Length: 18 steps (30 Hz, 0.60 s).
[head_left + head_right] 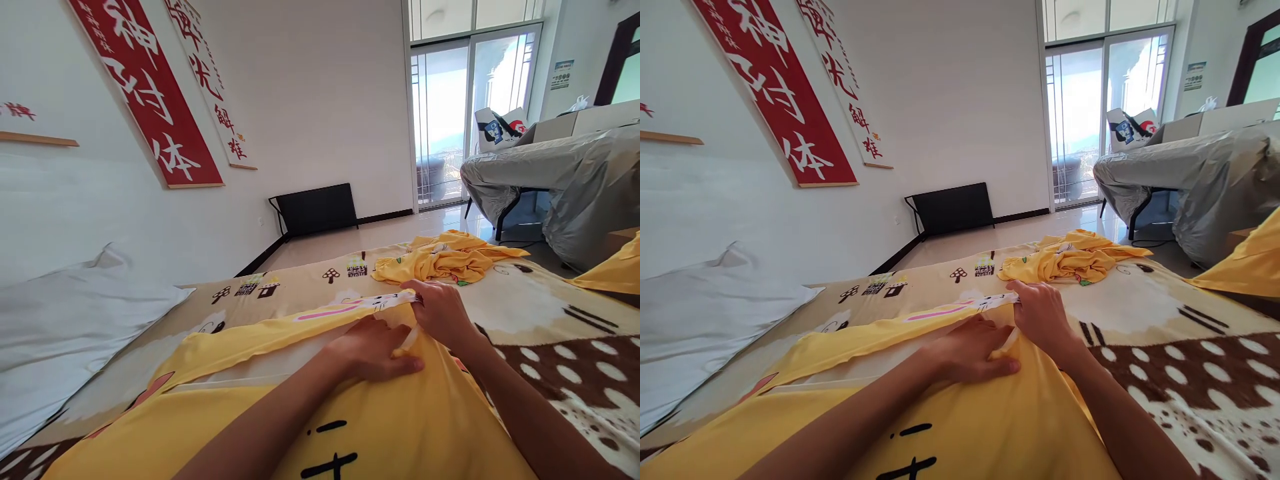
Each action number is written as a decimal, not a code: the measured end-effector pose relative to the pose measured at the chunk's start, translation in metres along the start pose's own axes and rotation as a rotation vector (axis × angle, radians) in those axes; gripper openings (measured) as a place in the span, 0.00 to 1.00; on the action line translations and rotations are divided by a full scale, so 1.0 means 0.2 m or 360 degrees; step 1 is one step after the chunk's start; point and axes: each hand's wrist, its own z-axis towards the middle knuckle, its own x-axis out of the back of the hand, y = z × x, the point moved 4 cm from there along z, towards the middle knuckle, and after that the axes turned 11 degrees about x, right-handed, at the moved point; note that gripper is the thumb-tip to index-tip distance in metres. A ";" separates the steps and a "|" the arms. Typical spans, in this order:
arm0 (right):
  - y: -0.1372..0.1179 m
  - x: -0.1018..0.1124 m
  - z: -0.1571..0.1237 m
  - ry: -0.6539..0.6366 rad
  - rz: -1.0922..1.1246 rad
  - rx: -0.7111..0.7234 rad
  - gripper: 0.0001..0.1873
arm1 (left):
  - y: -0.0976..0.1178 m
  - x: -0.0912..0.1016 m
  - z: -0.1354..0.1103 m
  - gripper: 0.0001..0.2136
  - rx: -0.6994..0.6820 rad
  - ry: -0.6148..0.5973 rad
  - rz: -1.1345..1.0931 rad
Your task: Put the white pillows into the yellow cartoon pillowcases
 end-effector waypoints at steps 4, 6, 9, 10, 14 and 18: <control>0.01 0.00 0.00 -0.0137 0.0017 -0.0029 0.23 | 0.01 -0.02 0.02 0.32 -0.0034 0.0002 0.0019; 0.01 0.00 0.00 -0.0182 -0.0006 -0.0032 0.23 | 0.01 -0.04 0.03 0.31 -0.0091 0.0028 0.0056; 0.00 -0.01 0.01 -0.0241 -0.0090 -0.0045 0.22 | 0.02 -0.06 0.05 0.29 -0.0139 0.0058 0.0114; -0.01 -0.02 0.01 -0.0276 -0.0124 -0.0049 0.22 | 0.02 -0.07 0.06 0.30 -0.0138 0.0052 0.0121; -0.03 -0.11 0.09 -0.0492 -0.0203 -0.0028 0.20 | 0.04 -0.06 0.11 0.29 -0.0135 -0.0032 0.0137; -0.01 -0.21 0.17 -0.0600 -0.0218 -0.0132 0.19 | 0.08 0.00 0.16 0.25 -0.0138 -0.0059 0.0267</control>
